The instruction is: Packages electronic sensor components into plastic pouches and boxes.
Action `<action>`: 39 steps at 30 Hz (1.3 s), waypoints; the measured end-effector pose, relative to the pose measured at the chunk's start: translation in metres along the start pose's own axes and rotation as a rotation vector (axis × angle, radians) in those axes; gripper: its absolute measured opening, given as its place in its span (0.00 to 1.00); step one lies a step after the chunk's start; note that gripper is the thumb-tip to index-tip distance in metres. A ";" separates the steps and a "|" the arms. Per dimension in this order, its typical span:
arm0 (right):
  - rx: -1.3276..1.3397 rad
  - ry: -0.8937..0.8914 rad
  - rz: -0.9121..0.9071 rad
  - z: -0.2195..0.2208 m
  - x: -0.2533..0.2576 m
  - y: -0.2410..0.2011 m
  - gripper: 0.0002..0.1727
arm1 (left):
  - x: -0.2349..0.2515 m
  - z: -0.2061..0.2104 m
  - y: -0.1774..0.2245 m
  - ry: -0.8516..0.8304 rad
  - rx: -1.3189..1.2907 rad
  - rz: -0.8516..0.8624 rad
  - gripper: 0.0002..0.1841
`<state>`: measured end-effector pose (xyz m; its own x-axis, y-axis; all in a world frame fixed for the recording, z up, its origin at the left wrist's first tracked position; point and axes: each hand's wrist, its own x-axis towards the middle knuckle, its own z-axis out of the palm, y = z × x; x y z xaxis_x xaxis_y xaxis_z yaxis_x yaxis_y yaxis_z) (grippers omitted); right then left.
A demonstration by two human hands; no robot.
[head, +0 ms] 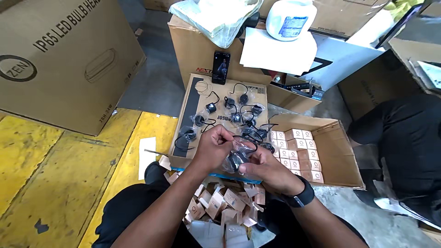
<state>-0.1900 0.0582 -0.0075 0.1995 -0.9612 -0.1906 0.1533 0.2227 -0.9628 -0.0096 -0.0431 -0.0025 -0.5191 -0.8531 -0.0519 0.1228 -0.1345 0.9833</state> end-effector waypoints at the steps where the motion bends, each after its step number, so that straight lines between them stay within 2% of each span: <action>1: 0.013 -0.003 0.000 0.000 0.000 0.001 0.30 | 0.000 0.001 0.000 -0.002 -0.010 0.010 0.08; 3: 0.043 0.028 -0.011 -0.002 0.001 0.003 0.26 | -0.001 0.002 0.001 0.006 -0.013 0.013 0.10; 7: 0.106 0.237 -0.079 -0.005 0.004 0.003 0.29 | 0.001 0.000 0.001 -0.008 0.142 -0.145 0.31; 8: 0.106 0.281 -0.096 -0.006 0.005 0.003 0.30 | 0.001 0.000 -0.001 -0.039 0.174 -0.193 0.33; 11: 0.018 0.345 -0.110 -0.004 0.007 0.002 0.33 | -0.002 0.003 -0.007 -0.192 0.213 -0.246 0.25; 13: -0.130 0.293 -0.092 -0.002 0.007 0.003 0.39 | -0.004 0.006 -0.009 -0.250 0.163 -0.235 0.19; 17: -0.337 0.169 -0.065 0.005 0.003 0.008 0.40 | -0.005 0.009 -0.018 -0.206 0.176 -0.177 0.12; 20: -0.309 0.255 -0.157 0.007 0.004 0.009 0.38 | -0.004 0.008 -0.019 -0.092 0.328 -0.132 0.13; 22: -0.324 0.330 -0.266 0.004 0.003 0.009 0.26 | -0.002 0.006 -0.018 -0.034 0.469 -0.125 0.15; 23: -0.373 0.342 -0.302 0.001 0.002 0.009 0.17 | -0.002 0.005 -0.017 -0.011 0.471 -0.119 0.16; 24: -0.441 0.337 -0.310 -0.002 0.002 0.008 0.14 | -0.001 0.005 -0.015 0.016 0.422 -0.115 0.16; 28: -0.767 0.342 -0.146 -0.014 0.000 0.007 0.17 | -0.001 0.003 -0.001 0.085 0.145 -0.119 0.24; 31: -0.903 0.283 -0.024 -0.020 0.000 0.006 0.17 | -0.002 0.005 -0.004 0.120 0.082 -0.079 0.22; 34: -0.761 0.208 -0.009 -0.021 -0.001 0.005 0.15 | -0.003 0.008 -0.006 0.125 0.103 -0.030 0.21; 37: -0.336 0.190 0.042 -0.019 -0.002 -0.002 0.19 | -0.003 0.008 -0.008 0.169 0.145 0.056 0.23; 39: -0.123 0.278 0.020 -0.018 0.000 -0.003 0.21 | -0.004 0.007 -0.010 0.191 0.185 0.155 0.24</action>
<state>-0.2082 0.0550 -0.0079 -0.0737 -0.9684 -0.2383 0.0298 0.2367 -0.9711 -0.0146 -0.0345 -0.0110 -0.3357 -0.9380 0.0862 0.0228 0.0834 0.9963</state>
